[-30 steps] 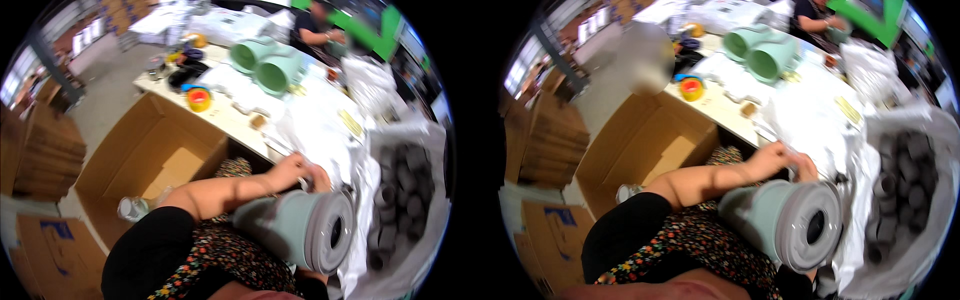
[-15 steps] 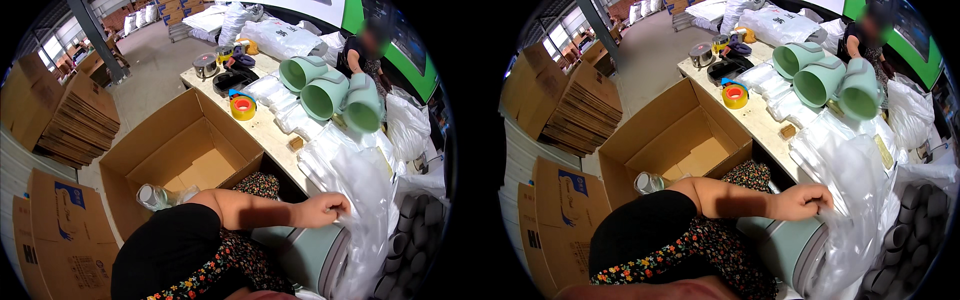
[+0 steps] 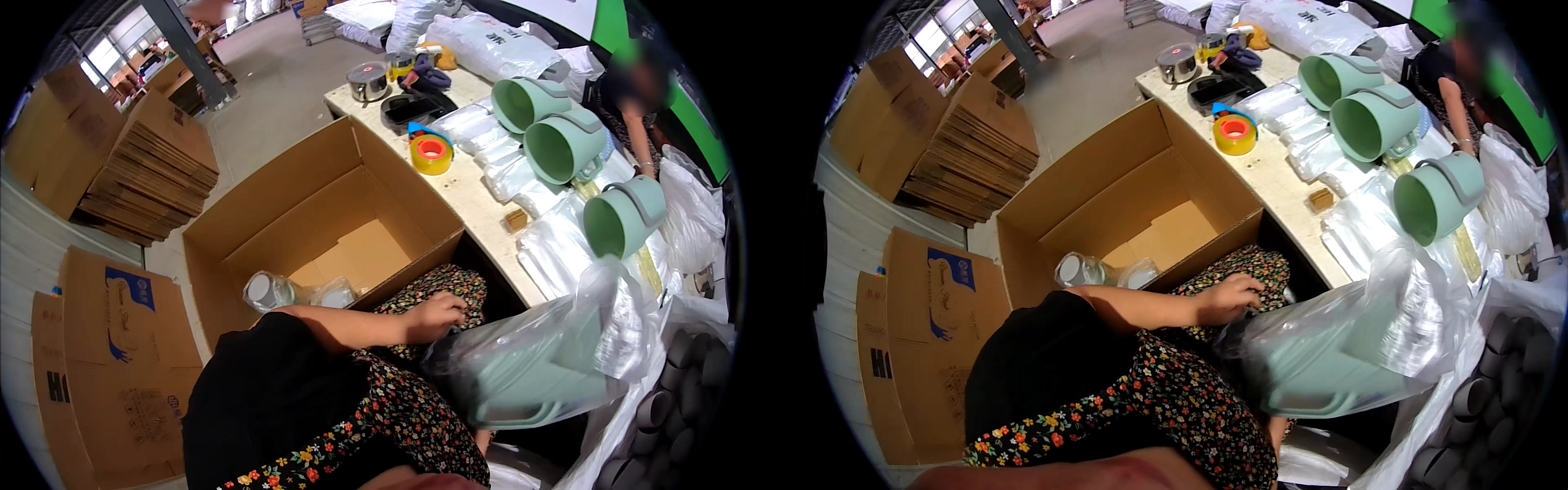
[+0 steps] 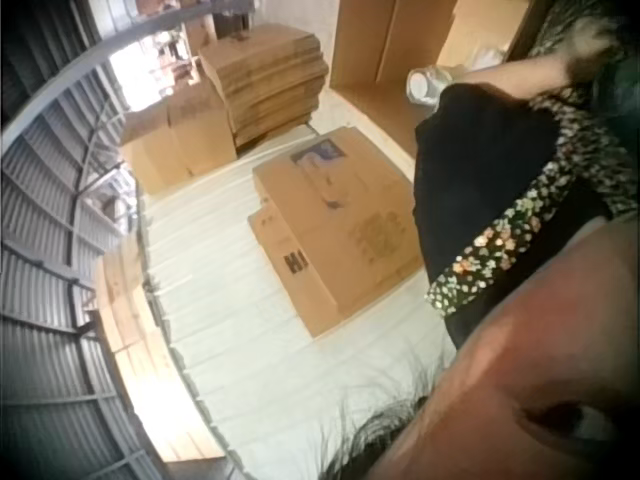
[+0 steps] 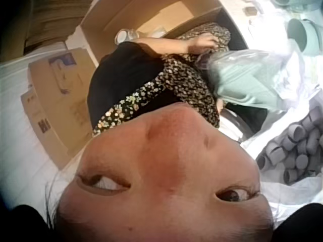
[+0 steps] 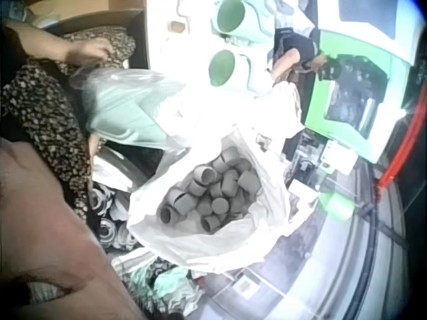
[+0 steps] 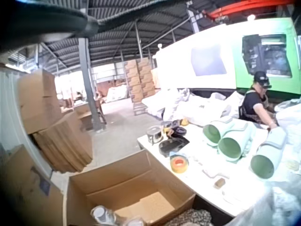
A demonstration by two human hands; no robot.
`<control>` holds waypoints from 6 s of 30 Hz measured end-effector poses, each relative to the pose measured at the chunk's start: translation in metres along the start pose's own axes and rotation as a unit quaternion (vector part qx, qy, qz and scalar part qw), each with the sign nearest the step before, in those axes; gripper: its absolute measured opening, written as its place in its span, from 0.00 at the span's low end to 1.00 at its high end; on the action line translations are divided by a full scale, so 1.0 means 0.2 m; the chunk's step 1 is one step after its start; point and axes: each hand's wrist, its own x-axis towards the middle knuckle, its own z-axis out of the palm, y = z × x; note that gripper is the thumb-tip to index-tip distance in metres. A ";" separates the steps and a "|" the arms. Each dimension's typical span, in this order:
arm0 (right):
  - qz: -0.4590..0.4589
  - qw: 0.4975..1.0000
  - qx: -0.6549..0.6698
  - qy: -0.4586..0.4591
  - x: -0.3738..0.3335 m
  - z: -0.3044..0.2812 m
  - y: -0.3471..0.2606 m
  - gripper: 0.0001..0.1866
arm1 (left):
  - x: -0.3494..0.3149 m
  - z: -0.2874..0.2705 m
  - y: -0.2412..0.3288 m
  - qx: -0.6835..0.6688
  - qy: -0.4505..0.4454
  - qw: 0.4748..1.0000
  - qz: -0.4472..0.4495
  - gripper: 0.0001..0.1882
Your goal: The person assembles light green plastic pitchers by attaching grey lids and placing them into clear plastic bags. The person then places the packaged pitchers into a cardboard box. The person repeats this process for multiple units throughout the clip.
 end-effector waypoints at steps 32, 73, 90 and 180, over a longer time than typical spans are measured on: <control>0.233 0.944 -0.035 -0.231 0.56 0.01 -0.13 0.14 | -0.38 -0.93 -0.51 0.258 -0.140 0.839 -0.458 0.17; -0.025 0.982 -0.013 0.185 0.01 -1.00 -0.67 0.15 | 0.56 -0.49 0.10 -0.311 0.021 0.930 -0.195 0.23; 0.313 0.475 -0.664 0.485 -0.31 -2.21 -0.23 0.44 | 0.81 0.04 0.37 -0.178 -0.309 0.887 -0.293 0.17; -0.277 0.777 -0.529 0.201 -0.14 -0.76 -0.85 0.34 | 0.65 -0.17 0.55 -0.299 -0.321 0.860 -0.261 0.32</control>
